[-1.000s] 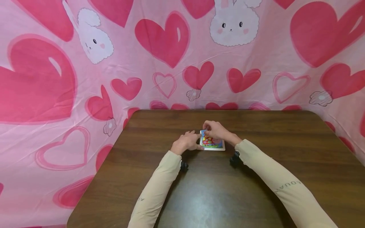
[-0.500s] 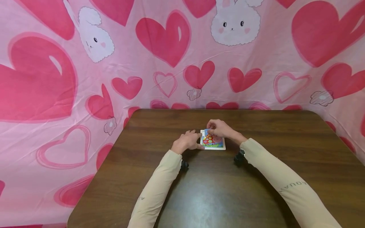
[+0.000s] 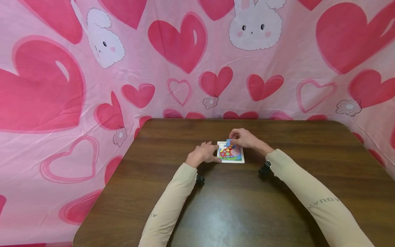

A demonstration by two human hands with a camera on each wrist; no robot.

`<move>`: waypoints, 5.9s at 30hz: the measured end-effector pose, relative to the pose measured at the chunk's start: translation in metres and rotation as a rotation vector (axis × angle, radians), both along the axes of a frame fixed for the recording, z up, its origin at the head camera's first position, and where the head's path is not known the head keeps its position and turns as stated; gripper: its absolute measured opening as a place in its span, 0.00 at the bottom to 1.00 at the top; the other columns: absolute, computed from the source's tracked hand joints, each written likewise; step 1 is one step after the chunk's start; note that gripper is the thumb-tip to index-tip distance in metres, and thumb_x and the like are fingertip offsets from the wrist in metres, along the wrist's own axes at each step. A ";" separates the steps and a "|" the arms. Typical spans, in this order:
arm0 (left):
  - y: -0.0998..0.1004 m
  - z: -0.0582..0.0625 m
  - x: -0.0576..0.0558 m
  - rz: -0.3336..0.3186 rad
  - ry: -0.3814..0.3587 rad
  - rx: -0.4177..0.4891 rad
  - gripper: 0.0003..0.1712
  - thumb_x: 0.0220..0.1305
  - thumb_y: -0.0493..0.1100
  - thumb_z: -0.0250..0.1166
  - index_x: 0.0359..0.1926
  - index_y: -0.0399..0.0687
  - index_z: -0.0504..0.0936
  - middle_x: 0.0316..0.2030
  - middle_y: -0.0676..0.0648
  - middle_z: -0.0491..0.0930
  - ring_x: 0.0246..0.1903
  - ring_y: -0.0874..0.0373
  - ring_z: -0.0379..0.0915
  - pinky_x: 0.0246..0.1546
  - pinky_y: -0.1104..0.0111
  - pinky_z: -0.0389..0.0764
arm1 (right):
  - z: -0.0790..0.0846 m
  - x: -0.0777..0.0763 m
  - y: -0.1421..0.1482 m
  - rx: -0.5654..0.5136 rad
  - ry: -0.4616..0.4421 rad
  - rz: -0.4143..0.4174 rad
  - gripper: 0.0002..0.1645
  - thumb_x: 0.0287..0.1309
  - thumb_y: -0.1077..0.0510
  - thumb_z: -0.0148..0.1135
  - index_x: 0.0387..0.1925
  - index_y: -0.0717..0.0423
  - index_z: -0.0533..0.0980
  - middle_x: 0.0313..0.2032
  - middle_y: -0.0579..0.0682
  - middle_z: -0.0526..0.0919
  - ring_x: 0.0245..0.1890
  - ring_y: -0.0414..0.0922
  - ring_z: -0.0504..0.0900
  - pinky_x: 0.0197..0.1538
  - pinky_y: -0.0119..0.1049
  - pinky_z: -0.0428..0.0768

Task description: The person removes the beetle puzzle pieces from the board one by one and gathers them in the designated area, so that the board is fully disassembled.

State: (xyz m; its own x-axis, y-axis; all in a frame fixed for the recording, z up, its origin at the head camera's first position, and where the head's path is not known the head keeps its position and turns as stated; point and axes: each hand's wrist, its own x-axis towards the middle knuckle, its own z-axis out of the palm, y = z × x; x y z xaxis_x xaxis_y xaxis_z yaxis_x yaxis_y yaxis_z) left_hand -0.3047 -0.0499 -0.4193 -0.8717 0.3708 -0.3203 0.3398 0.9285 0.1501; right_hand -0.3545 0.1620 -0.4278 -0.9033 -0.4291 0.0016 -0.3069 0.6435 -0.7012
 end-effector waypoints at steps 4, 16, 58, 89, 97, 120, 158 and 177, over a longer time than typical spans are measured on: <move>0.001 0.000 0.000 0.003 -0.001 -0.001 0.44 0.53 0.67 0.61 0.68 0.62 0.60 0.70 0.46 0.54 0.68 0.46 0.47 0.64 0.49 0.55 | 0.004 0.001 0.007 -0.034 -0.047 -0.004 0.08 0.55 0.59 0.63 0.37 0.56 0.75 0.28 0.52 0.79 0.20 0.46 0.76 0.24 0.39 0.78; 0.001 -0.001 0.001 0.013 0.005 0.007 0.45 0.52 0.66 0.62 0.69 0.61 0.59 0.70 0.46 0.54 0.68 0.46 0.47 0.64 0.49 0.56 | 0.007 0.002 0.026 -0.104 -0.091 0.027 0.10 0.56 0.61 0.62 0.38 0.62 0.73 0.25 0.56 0.78 0.19 0.50 0.78 0.24 0.45 0.78; 0.003 -0.002 -0.001 0.008 0.009 0.039 0.44 0.52 0.64 0.64 0.68 0.61 0.60 0.69 0.46 0.54 0.68 0.46 0.47 0.64 0.48 0.55 | 0.010 0.004 0.102 0.038 -0.178 0.012 0.10 0.56 0.60 0.62 0.35 0.62 0.73 0.23 0.54 0.77 0.19 0.49 0.77 0.22 0.41 0.77; -0.002 -0.003 0.000 0.017 -0.001 0.037 0.44 0.52 0.65 0.63 0.68 0.62 0.60 0.70 0.46 0.53 0.68 0.46 0.46 0.64 0.48 0.54 | 0.006 0.007 0.104 0.338 -0.019 -0.036 0.17 0.52 0.56 0.66 0.34 0.60 0.67 0.22 0.50 0.72 0.17 0.43 0.70 0.20 0.34 0.72; -0.001 -0.003 0.000 0.014 -0.002 0.042 0.44 0.52 0.65 0.63 0.68 0.63 0.60 0.70 0.46 0.53 0.68 0.46 0.46 0.64 0.48 0.54 | 0.010 0.006 0.091 0.323 0.046 -0.045 0.11 0.54 0.54 0.64 0.26 0.56 0.73 0.22 0.49 0.75 0.17 0.42 0.72 0.22 0.35 0.73; -0.001 -0.003 0.001 0.013 0.011 0.053 0.44 0.51 0.64 0.65 0.68 0.62 0.61 0.69 0.46 0.55 0.67 0.45 0.48 0.63 0.47 0.56 | 0.011 0.005 0.049 0.129 0.028 -0.033 0.09 0.55 0.54 0.63 0.31 0.55 0.75 0.22 0.51 0.76 0.17 0.45 0.74 0.20 0.36 0.74; -0.002 -0.002 -0.002 -0.008 0.006 0.030 0.43 0.53 0.66 0.62 0.68 0.60 0.61 0.69 0.45 0.55 0.68 0.44 0.48 0.63 0.47 0.55 | -0.001 0.005 0.005 0.188 -0.099 0.073 0.17 0.57 0.56 0.62 0.48 0.56 0.76 0.38 0.55 0.79 0.19 0.43 0.71 0.22 0.34 0.74; -0.002 -0.001 0.000 0.000 0.003 0.036 0.43 0.52 0.66 0.63 0.67 0.61 0.62 0.69 0.45 0.56 0.67 0.45 0.49 0.63 0.47 0.56 | -0.004 0.009 -0.005 0.275 0.034 0.092 0.17 0.51 0.57 0.66 0.43 0.58 0.79 0.33 0.51 0.81 0.33 0.45 0.75 0.39 0.38 0.75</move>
State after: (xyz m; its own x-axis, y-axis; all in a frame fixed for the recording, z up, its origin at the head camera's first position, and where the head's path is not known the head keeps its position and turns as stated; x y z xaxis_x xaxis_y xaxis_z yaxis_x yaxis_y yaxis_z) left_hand -0.3048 -0.0520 -0.4203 -0.8727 0.3822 -0.3037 0.3404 0.9224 0.1825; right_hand -0.3456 0.1565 -0.4321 -0.8619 -0.4979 -0.0960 -0.3935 0.7761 -0.4928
